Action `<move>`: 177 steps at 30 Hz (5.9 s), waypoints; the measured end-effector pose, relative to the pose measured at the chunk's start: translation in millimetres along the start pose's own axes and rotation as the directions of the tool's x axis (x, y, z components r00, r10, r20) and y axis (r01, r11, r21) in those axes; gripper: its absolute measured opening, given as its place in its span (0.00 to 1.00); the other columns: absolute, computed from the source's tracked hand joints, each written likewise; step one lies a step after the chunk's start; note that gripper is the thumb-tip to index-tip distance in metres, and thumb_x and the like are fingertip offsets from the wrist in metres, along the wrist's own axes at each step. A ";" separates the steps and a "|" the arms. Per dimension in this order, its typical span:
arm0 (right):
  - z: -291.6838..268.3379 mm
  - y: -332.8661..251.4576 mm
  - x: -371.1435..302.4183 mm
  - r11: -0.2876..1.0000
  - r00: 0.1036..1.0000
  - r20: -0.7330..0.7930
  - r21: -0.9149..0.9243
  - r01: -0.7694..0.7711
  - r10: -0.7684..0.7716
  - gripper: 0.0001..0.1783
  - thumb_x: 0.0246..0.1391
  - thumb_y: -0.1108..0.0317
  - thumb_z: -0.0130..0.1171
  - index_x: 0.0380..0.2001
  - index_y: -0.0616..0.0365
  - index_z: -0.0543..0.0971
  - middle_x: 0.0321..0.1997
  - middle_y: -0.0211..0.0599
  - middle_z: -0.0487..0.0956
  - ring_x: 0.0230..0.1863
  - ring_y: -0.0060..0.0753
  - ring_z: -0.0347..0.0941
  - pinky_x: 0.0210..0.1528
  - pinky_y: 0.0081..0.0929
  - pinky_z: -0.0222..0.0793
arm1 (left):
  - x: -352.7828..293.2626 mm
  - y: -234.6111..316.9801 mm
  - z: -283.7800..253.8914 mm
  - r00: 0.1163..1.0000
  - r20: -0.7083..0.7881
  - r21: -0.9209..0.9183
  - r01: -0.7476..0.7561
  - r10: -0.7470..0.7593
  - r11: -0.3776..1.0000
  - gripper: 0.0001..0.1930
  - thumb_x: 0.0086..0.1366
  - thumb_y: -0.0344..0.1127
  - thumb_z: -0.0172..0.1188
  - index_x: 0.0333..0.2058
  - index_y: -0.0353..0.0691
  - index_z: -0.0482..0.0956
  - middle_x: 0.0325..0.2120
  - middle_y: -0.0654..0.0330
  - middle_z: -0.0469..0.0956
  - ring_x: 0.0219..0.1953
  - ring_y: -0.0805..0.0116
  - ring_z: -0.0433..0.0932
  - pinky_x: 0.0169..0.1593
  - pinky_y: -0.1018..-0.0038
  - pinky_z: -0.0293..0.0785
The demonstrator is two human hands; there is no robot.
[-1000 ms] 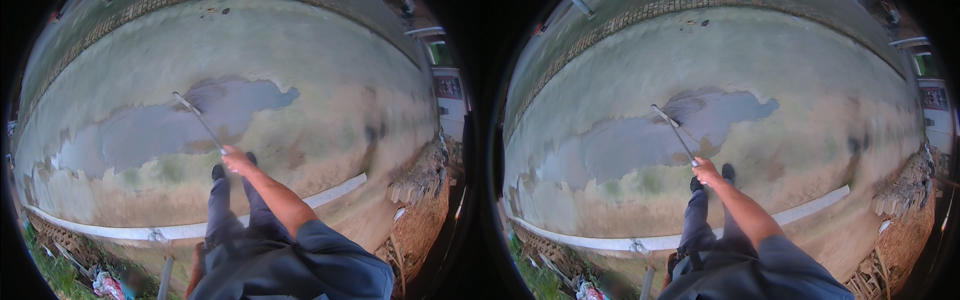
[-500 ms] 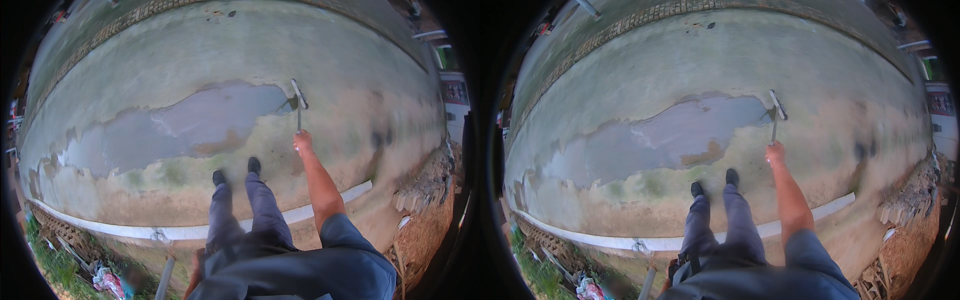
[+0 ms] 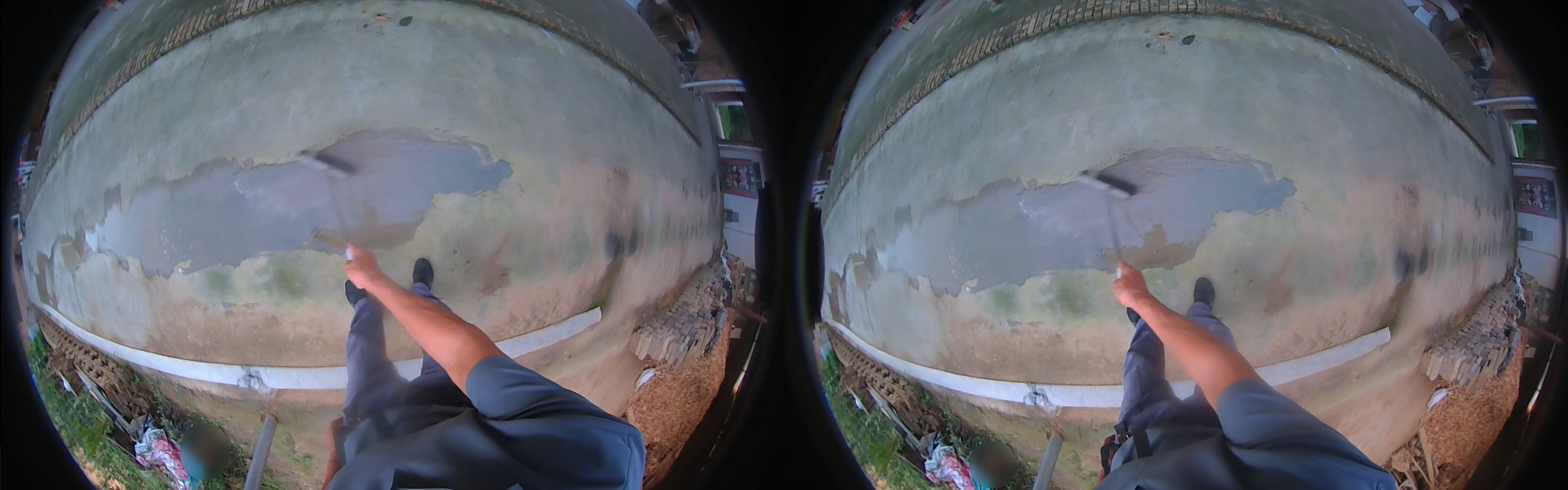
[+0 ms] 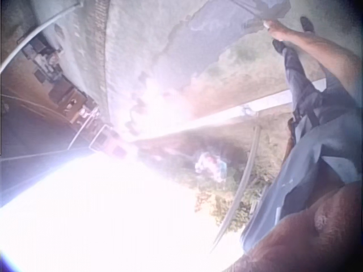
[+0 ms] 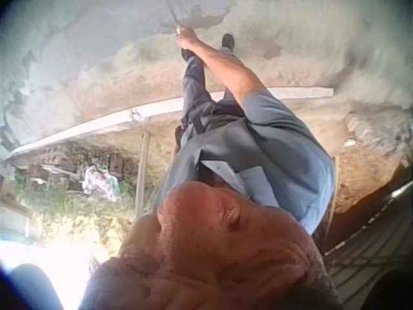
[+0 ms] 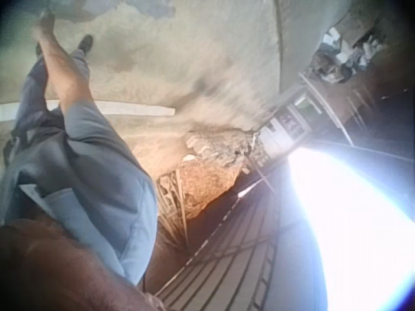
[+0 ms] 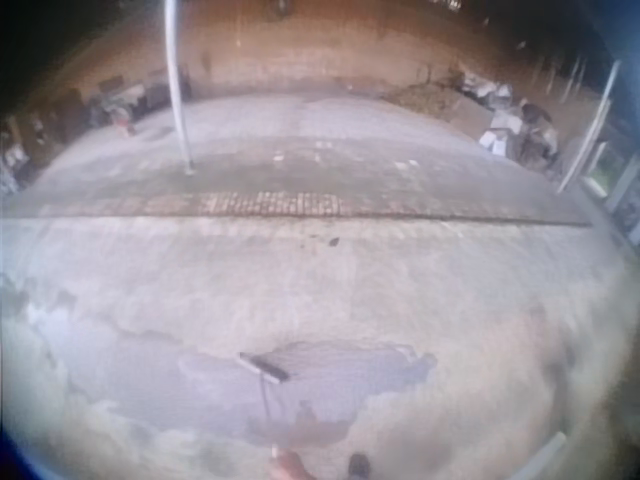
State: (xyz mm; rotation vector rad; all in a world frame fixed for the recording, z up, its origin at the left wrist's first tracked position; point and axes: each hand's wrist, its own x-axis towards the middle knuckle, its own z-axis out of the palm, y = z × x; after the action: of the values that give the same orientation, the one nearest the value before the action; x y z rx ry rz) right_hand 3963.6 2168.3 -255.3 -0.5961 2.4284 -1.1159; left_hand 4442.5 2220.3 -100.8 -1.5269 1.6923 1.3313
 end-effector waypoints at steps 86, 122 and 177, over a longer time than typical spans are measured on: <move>-470.1 112.1 235.5 -0.164 0.760 0.538 0.840 -0.516 0.364 0.24 0.49 0.74 0.55 0.51 0.55 0.63 0.23 0.35 0.70 0.16 0.20 0.60 0.12 0.16 0.52 | 163.2 450.4 -1.4 0.919 -0.124 0.312 -0.321 0.373 0.894 0.17 0.60 0.45 0.48 0.42 0.42 0.75 0.38 0.51 0.76 0.42 0.53 0.75 0.43 0.63 0.71; -326.6 -124.9 715.1 -0.084 0.632 0.639 0.729 -0.679 0.439 0.13 0.50 0.75 0.52 0.41 0.54 0.69 0.20 0.32 0.67 0.15 0.18 0.58 0.12 0.16 0.51 | 453.8 819.0 -282.4 0.947 0.093 0.333 -0.321 0.308 0.887 0.21 0.61 0.50 0.47 0.44 0.42 0.74 0.33 0.56 0.78 0.35 0.70 0.76 0.40 0.74 0.71; -450.7 -49.8 848.2 -0.178 0.644 0.652 0.744 -0.644 0.400 0.11 0.49 0.74 0.54 0.37 0.52 0.71 0.23 0.33 0.69 0.16 0.18 0.59 0.13 0.14 0.51 | 450.3 896.0 -234.7 0.975 -0.079 0.448 -0.152 0.208 0.881 0.21 0.55 0.46 0.57 0.46 0.45 0.74 0.39 0.55 0.77 0.43 0.58 0.75 0.45 0.67 0.69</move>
State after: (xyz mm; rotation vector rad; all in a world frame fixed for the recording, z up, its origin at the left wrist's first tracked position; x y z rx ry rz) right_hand 3037.6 1963.1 -96.6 0.7569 0.8697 -1.7175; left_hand 3545.6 1714.1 -98.3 -1.2294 2.0857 0.8596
